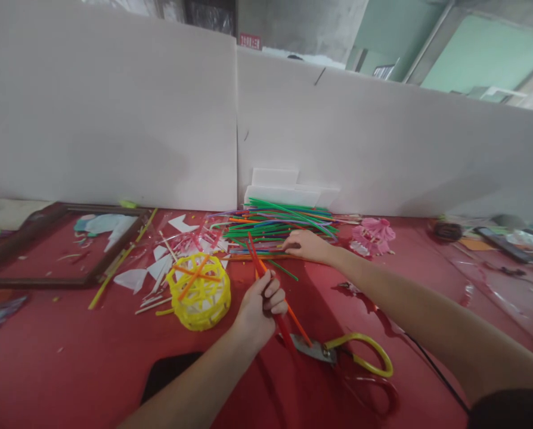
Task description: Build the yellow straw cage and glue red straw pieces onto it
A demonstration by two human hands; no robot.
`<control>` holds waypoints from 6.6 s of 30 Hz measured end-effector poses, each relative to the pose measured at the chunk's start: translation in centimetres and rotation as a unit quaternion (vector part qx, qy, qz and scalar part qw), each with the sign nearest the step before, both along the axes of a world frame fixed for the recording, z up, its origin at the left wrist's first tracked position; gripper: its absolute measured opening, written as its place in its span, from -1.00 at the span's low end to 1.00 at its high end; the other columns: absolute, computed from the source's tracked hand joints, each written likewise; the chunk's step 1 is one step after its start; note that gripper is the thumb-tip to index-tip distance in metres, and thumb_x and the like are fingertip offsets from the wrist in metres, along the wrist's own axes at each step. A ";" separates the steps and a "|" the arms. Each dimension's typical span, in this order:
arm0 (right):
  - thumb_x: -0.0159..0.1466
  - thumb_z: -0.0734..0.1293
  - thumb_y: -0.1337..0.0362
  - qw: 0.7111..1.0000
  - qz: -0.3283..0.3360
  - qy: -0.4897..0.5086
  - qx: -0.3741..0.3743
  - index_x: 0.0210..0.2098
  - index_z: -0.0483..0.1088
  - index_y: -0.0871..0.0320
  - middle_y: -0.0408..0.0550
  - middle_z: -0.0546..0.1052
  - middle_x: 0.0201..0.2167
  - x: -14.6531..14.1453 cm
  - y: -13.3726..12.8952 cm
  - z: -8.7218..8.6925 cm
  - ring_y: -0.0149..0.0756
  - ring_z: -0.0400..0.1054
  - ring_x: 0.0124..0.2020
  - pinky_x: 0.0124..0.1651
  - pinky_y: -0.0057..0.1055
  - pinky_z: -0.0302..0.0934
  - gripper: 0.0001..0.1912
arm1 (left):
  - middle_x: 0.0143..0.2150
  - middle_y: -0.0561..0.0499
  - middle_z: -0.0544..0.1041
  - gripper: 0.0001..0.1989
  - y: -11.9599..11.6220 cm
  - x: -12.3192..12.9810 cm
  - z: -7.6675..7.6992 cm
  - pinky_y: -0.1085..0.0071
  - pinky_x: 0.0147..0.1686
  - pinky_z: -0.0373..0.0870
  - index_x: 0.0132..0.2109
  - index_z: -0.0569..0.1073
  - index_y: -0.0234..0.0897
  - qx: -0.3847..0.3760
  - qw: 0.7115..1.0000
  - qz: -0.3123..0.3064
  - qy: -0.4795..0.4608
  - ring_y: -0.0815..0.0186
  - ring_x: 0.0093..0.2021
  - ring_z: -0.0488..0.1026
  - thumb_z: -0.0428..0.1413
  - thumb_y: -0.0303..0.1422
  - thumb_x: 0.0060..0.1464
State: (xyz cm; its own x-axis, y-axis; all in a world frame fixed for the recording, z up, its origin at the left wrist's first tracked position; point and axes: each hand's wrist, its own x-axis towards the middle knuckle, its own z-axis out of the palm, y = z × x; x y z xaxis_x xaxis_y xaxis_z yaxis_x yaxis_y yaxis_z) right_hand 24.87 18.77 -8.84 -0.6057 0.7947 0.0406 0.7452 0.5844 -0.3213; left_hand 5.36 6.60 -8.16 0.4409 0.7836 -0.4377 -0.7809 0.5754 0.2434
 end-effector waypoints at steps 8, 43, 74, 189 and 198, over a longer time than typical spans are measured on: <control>0.16 0.28 0.40 0.990 -0.102 0.077 0.057 -0.30 0.47 0.20 -0.07 0.55 -0.39 -0.2 0.8 1.8 -0.33 0.37 -0.39 -0.26 -0.42 0.22 -0.85 | -0.67 0.24 0.06 -0.72 0.0 -0.1 -0.1 0.62 -0.74 -0.12 -0.37 0.33 -0.35 -0.001 1.000 0.003 -0.005 0.59 -0.76 -0.03 -0.11 -0.44 0.33; 0.26 0.31 0.28 0.935 -0.150 0.322 -0.001 -0.25 0.31 0.09 -0.20 0.55 -0.44 0.5 1.2 10.7 -0.43 0.44 -0.51 -0.45 -0.49 0.28 -0.92 | -0.70 0.20 0.18 -0.89 -0.2 0.2 -0.4 0.56 -0.65 0.01 -0.33 0.39 -0.34 0.051 0.995 0.057 0.058 0.53 -0.70 0.02 0.07 -0.41 0.17; 0.29 0.24 0.42 0.982 -0.104 0.105 0.114 -0.20 0.51 0.19 0.07 0.57 -0.18 -2.0 -2.8 8.8 -0.18 0.41 -0.11 0.01 -0.23 0.22 -0.80 | 0.22 -0.06 0.46 -0.76 -0.4 0.8 -0.5 0.47 -0.02 0.46 -0.26 0.59 -0.31 0.034 0.993 0.073 0.091 0.27 0.11 0.48 0.01 -0.53 0.23; -0.07 0.56 -0.05 0.591 -0.216 0.640 -0.440 -0.35 0.56 0.19 -0.17 0.42 -0.48 -8.4 -11.9 -1.0 -0.54 0.24 -0.65 -0.72 -0.63 0.02 -0.54 | 0.02 -0.08 0.57 -0.70 -6.8 -0.4 -1.7 0.52 -0.37 0.42 0.05 0.28 -0.12 0.062 0.949 0.098 0.294 0.34 -0.21 0.60 0.12 -0.41 0.20; 0.03 0.46 -0.09 0.678 -0.228 0.621 -0.321 -0.37 0.55 0.19 -0.14 0.43 -0.54 -8.6 -11.7 -1.3 -0.51 0.17 -0.62 -0.62 -0.54 0.01 -0.56 | 0.09 -0.14 0.53 -0.63 -6.8 -0.4 -1.6 0.41 -0.20 0.47 0.15 0.20 -0.12 0.092 0.944 0.070 0.310 0.24 -0.06 0.58 0.07 -0.30 0.24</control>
State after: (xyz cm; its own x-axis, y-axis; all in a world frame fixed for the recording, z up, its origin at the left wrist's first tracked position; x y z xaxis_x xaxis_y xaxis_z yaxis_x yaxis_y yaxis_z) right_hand 16.23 7.12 -10.18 -0.1063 0.9833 -0.1476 -0.2778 -0.1719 -0.9451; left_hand 4.99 -0.22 -9.73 0.0309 0.9031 -0.4282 -0.5210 0.3802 0.7642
